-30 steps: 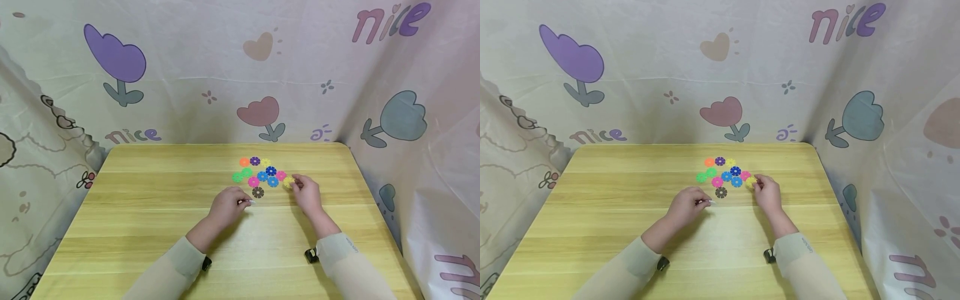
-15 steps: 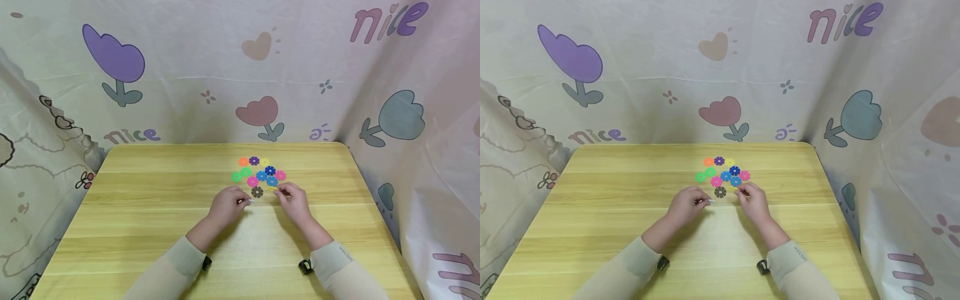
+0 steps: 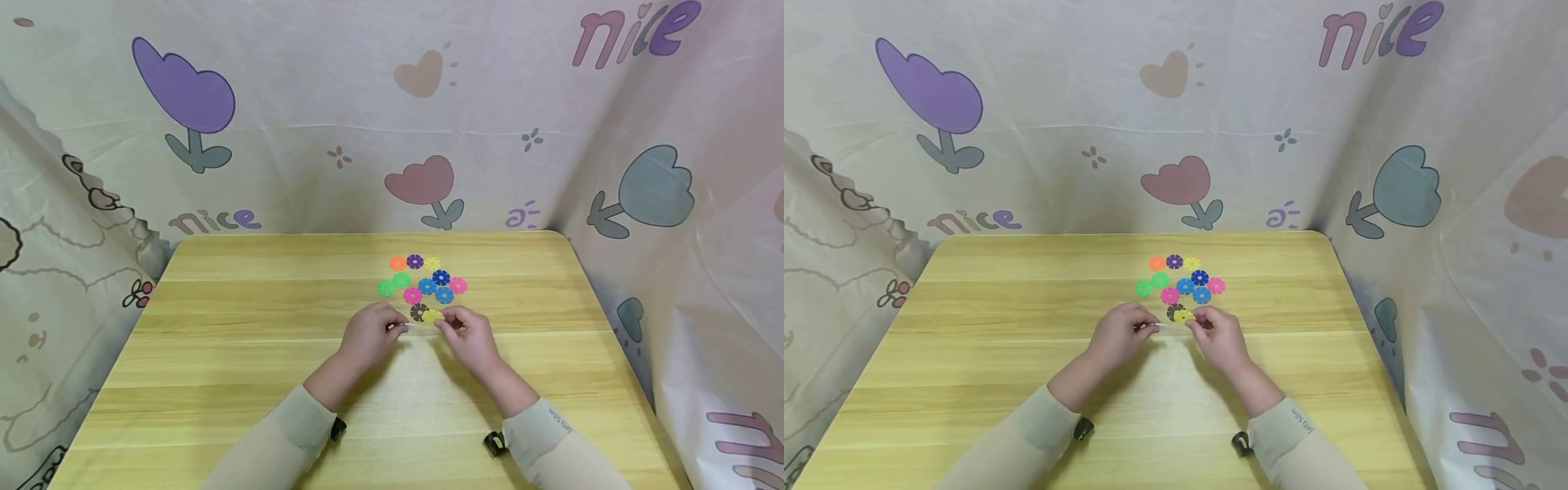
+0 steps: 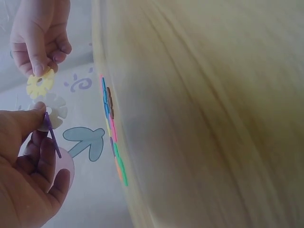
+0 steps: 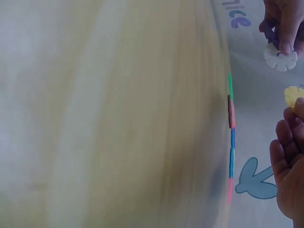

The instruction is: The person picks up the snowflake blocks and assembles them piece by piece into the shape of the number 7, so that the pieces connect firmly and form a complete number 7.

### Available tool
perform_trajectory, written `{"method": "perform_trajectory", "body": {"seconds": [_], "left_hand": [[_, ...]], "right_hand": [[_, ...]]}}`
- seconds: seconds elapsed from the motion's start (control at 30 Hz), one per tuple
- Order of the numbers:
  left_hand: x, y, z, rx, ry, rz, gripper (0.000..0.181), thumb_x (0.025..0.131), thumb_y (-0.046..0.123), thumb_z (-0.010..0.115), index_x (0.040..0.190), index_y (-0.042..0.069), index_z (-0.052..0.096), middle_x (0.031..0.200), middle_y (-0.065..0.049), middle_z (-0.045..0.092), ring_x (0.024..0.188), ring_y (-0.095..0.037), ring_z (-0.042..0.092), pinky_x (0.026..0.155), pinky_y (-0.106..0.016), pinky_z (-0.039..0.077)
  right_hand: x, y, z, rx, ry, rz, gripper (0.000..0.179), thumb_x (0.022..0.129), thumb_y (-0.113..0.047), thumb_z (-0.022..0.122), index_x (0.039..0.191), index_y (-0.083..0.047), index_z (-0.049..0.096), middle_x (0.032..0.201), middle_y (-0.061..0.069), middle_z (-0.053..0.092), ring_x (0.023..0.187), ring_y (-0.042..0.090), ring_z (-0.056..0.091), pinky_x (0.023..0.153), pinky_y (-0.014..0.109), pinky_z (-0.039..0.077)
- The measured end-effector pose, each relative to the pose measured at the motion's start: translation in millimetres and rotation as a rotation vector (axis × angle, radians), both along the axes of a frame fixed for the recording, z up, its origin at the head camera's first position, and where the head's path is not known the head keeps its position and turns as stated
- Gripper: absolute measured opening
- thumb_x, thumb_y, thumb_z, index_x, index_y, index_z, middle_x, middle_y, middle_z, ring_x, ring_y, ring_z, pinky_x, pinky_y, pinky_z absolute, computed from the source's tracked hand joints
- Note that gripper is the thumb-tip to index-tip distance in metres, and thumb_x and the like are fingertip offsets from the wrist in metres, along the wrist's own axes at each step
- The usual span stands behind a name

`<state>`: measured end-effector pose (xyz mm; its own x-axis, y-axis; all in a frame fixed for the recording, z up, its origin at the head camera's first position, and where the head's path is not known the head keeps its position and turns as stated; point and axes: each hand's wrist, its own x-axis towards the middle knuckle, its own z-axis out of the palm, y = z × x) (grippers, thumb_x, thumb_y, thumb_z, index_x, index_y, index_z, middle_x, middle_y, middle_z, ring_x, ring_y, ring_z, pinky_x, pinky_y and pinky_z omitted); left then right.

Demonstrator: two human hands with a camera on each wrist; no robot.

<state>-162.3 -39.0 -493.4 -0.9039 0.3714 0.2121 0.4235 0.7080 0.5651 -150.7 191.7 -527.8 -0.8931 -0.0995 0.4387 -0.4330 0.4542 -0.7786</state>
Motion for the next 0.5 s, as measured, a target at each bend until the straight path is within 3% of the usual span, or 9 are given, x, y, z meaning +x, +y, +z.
{"method": "perform_trajectory", "body": {"seconds": [0.2, 0.5], "left_hand": [[-0.8, 1.0, 0.0, -0.004, 0.011, 0.004, 0.006, 0.094, 0.020, 0.083, 0.095, 0.015, 0.084, 0.092, 0.009, 0.071, 0.084, -0.011, 0.065, 0.075, -0.031, 0.054], [-1.0, 1.7, -0.4, -0.004, 0.020, 0.007, 0.004, 0.092, 0.017, 0.084, 0.096, 0.016, 0.085, 0.091, 0.008, 0.071, 0.083, -0.011, 0.064, 0.074, -0.030, 0.053]], "right_hand": [[2.8, -3.4, -0.4, -0.015, 0.032, 0.033, 0.020, 0.084, 0.009, 0.083, 0.102, 0.004, 0.076, 0.085, 0.006, 0.072, 0.074, 0.017, 0.068, 0.068, 0.025, 0.060], [4.2, -8.4, 0.8, -0.070, 0.013, 0.049, 0.033, 0.084, 0.012, 0.082, 0.116, 0.008, 0.074, 0.083, 0.005, 0.071, 0.073, 0.018, 0.069, 0.069, 0.026, 0.061]]}}
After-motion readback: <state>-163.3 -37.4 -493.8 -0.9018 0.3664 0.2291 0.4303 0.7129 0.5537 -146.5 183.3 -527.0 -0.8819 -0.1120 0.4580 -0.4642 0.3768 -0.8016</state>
